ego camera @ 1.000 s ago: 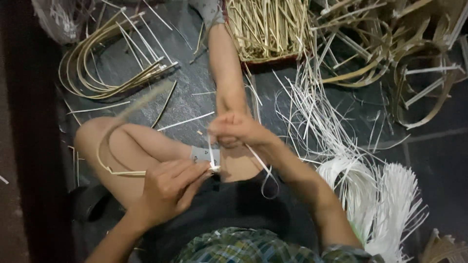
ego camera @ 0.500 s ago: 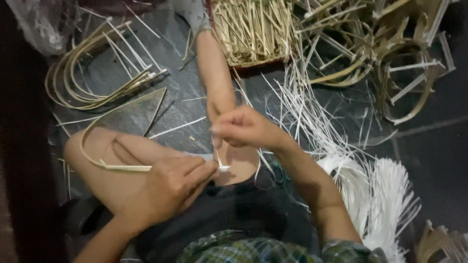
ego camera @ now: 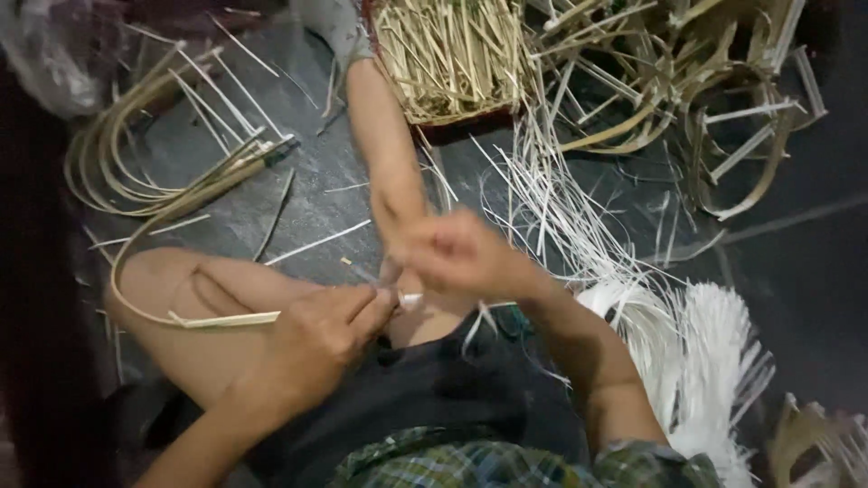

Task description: The recorder is weaving and assembling small structures using bamboo strips and white thread.

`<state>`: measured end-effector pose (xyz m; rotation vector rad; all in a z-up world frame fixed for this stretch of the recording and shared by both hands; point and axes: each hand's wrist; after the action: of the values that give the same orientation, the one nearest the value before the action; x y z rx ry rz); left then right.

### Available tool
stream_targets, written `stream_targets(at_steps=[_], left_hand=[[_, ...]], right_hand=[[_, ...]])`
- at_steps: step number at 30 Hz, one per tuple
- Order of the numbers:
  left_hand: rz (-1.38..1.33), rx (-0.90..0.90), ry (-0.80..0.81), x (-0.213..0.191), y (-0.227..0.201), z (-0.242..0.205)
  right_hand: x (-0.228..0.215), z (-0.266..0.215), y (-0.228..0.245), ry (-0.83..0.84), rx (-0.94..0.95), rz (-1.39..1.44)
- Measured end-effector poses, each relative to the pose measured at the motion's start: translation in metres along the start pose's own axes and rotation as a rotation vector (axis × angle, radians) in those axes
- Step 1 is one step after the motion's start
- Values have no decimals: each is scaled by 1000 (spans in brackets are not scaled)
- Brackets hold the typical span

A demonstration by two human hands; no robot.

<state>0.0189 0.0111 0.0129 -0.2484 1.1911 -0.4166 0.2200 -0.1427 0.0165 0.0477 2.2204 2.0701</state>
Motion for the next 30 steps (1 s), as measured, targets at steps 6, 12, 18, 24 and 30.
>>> stream_targets(at_steps=[6, 12, 18, 24, 30], left_hand=[[-82, -94, -140, -14, -2, -8], [-16, 15, -197, -5, 1, -1], [108, 159, -467, 5, 3, 4], [-109, 273, -681, -5, -13, 19], [-209, 231, -687, -9, -12, -2]], right_hand=[[14, 12, -78, -9, 301, 786], [53, -12, -101, -126, 568, 804], [20, -18, -215, -75, -250, -1], [56, 45, -70, -126, -409, -647], [41, 68, -20, -89, -745, -612]])
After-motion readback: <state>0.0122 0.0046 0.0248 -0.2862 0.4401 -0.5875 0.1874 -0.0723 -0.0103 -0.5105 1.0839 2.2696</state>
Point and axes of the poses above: each hand's wrist, its own z-axis towards the middle knuckle, its own x-axis out of the palm, y = z × x, and after that the axes turned 3 degrees about z, right-handed
